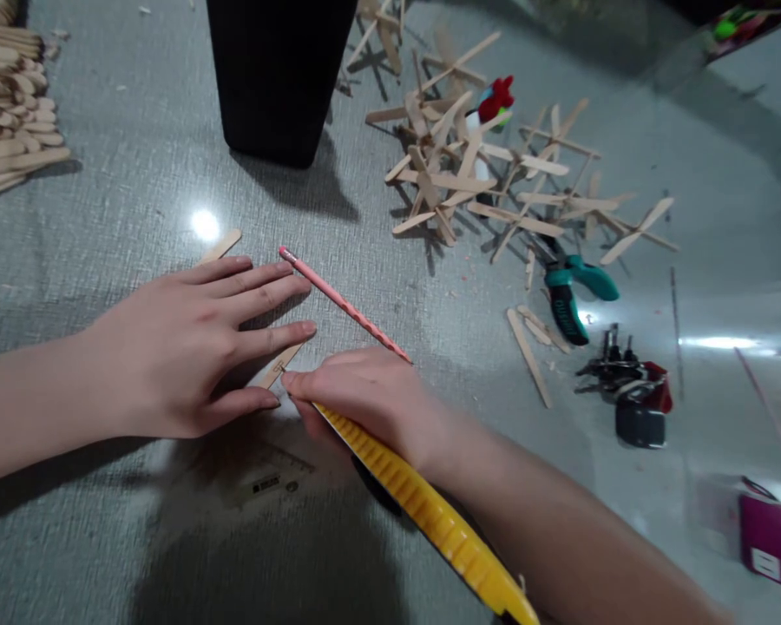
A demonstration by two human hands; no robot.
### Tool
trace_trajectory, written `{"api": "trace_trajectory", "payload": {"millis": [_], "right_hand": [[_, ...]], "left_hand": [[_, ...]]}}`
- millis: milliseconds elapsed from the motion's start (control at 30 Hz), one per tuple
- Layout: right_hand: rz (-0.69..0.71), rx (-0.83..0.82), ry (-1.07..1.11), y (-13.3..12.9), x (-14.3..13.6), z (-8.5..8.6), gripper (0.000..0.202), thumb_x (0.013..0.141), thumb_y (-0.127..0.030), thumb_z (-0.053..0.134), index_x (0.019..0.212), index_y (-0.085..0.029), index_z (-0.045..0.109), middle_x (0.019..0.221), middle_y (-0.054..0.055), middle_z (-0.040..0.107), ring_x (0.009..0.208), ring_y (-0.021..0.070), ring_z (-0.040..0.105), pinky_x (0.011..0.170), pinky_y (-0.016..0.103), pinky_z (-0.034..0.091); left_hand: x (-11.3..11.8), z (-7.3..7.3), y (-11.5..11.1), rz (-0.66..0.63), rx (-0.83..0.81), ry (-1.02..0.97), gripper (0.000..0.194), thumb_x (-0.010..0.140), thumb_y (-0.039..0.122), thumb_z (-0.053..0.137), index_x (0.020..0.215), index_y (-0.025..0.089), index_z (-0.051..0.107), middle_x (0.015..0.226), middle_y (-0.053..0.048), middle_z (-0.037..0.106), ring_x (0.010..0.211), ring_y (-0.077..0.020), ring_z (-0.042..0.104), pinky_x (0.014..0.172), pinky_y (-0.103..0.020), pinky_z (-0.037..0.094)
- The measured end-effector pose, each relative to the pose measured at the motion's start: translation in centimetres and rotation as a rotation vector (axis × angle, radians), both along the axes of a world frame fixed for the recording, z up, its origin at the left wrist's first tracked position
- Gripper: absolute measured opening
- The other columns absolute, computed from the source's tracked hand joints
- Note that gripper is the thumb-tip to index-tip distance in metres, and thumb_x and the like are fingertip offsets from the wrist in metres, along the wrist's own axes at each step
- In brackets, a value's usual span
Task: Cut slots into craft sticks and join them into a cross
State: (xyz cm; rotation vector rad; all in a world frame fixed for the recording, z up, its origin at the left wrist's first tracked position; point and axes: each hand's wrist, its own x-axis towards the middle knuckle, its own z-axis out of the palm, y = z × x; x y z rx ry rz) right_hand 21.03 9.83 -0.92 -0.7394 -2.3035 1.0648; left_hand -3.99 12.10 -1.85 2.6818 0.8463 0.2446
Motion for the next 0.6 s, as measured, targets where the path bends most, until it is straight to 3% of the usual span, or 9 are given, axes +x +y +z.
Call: {"api": "trace_trajectory", "payload": {"millis": [200,400,500,600], "right_hand": [[0.033,-0.125,0.015,-0.2,0.4,0.2,0.020,0.105,-0.009,0.056,0.109,-0.025,0.067,0.064,-0.008,0.062,0.052,0.0115,0.057,0.059,0.024,0.049],[0.025,0.065,-0.095,0.4,1.2,0.4,0.022,0.097,-0.006,0.060,0.106,-0.025,0.068,0.065,-0.005,0.066,0.052,0.0136,0.063,0.049,0.025,0.047],[0.003,0.058,-0.086,0.3,1.3,0.5,0.029,0.095,-0.005,0.061,0.111,-0.028,0.068,0.062,-0.006,0.065,0.049,0.0148,0.062,0.047,0.027,0.047],[-0.059,0.095,-0.027,-0.1,1.2,0.5,0.038,0.091,-0.004,0.061,0.116,-0.032,0.066,0.066,-0.005,0.069,0.050,0.0175,0.065,0.049,0.029,0.051]], "left_hand": [[0.0,0.0,0.0,0.000,-0.001,0.006,0.063,0.100,0.057,0.067,0.152,0.021,0.064,0.171,-0.018,0.046,0.161,-0.0391,0.042,0.132,-0.061,0.033],[-0.1,-0.2,0.1,-0.017,0.028,-0.017,0.063,0.101,0.057,0.067,0.151,0.019,0.065,0.168,-0.020,0.050,0.159,-0.0414,0.045,0.130,-0.062,0.037],[-0.3,-0.2,0.1,-0.041,0.074,-0.071,0.059,0.101,0.056,0.069,0.145,0.016,0.069,0.159,-0.021,0.059,0.150,-0.0390,0.056,0.126,-0.056,0.044],[-0.6,0.0,0.2,-0.066,0.111,-0.137,0.040,0.103,0.047,0.070,0.128,0.017,0.077,0.141,-0.015,0.073,0.136,-0.0331,0.067,0.118,-0.048,0.051]]}}
